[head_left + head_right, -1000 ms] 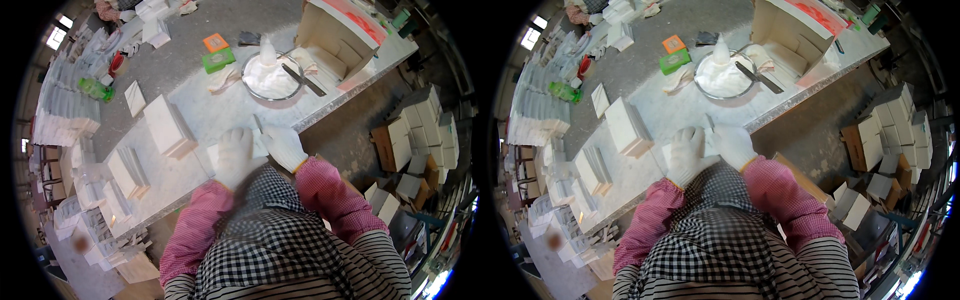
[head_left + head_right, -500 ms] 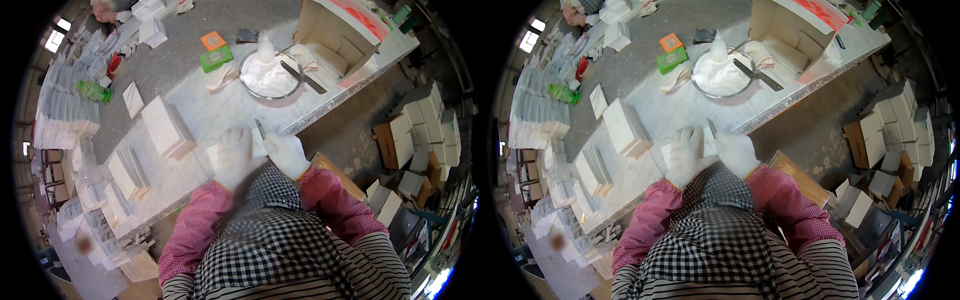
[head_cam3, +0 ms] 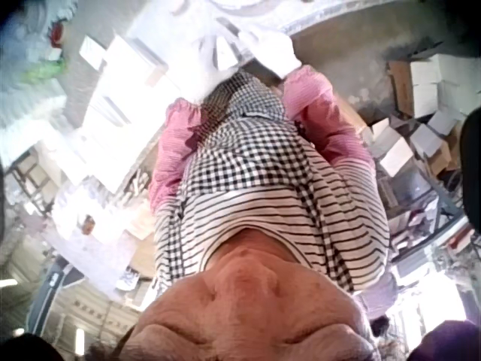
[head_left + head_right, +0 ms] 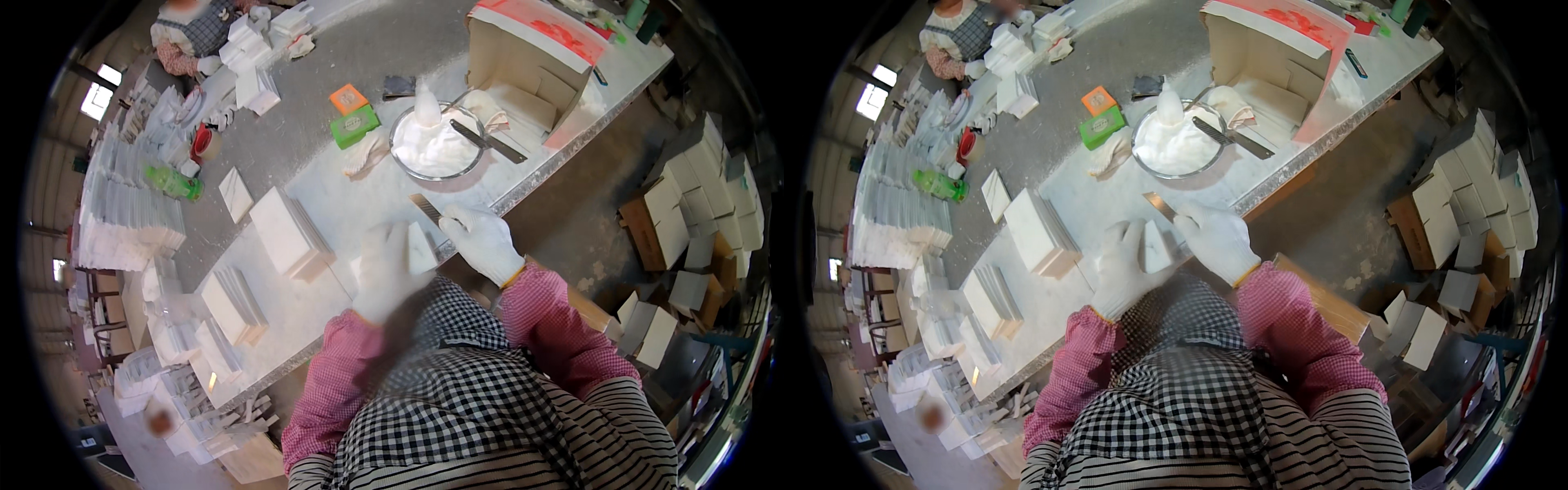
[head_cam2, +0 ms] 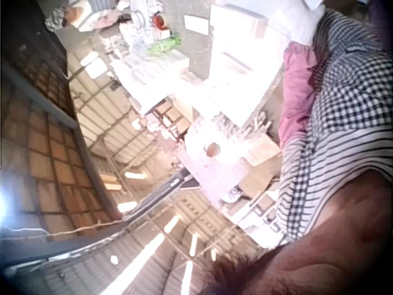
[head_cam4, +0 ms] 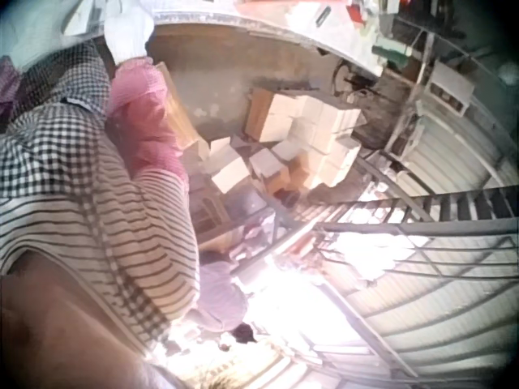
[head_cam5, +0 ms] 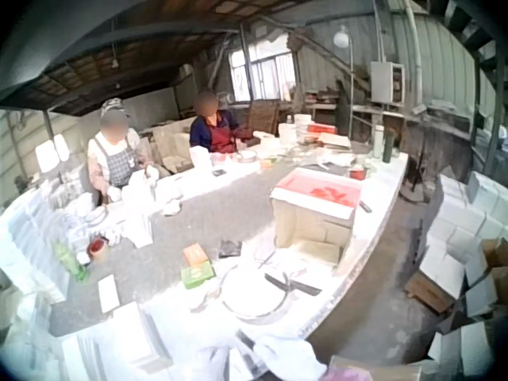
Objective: The person applies a white paste to the edges of small rectangular blocks using a metal spatula. They then press the blocks together and rub the edges with a green sponge. The person repeats this process with multiple blocks at a workbench.
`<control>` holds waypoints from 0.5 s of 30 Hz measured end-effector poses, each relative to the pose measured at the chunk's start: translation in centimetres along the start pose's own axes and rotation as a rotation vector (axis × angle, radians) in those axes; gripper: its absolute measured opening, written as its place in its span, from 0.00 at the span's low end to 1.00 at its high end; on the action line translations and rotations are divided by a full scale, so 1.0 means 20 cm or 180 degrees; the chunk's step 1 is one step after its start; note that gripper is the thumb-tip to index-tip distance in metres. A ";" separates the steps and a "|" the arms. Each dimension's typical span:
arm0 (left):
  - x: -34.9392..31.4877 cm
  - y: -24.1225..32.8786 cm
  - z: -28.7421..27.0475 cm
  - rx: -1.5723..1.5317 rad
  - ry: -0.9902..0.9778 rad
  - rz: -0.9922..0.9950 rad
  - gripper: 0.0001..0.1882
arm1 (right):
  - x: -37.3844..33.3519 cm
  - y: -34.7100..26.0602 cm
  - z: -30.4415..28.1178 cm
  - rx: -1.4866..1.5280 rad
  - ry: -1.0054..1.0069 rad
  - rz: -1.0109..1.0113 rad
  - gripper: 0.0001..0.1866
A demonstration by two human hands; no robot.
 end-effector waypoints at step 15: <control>-0.16 0.19 -0.28 -0.0841 0.0250 0.0091 0.42 | -0.07 -0.31 -0.04 0.2008 -0.0616 -0.0136 0.13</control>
Point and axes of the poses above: each hand's wrist, its own x-axis towards the middle knuckle, its own z-axis out of the palm, y = z × x, the point moved 3 cm from there along x, towards the middle knuckle, and after that the axes turned 8 degrees about -y, right-handed, at the moved point
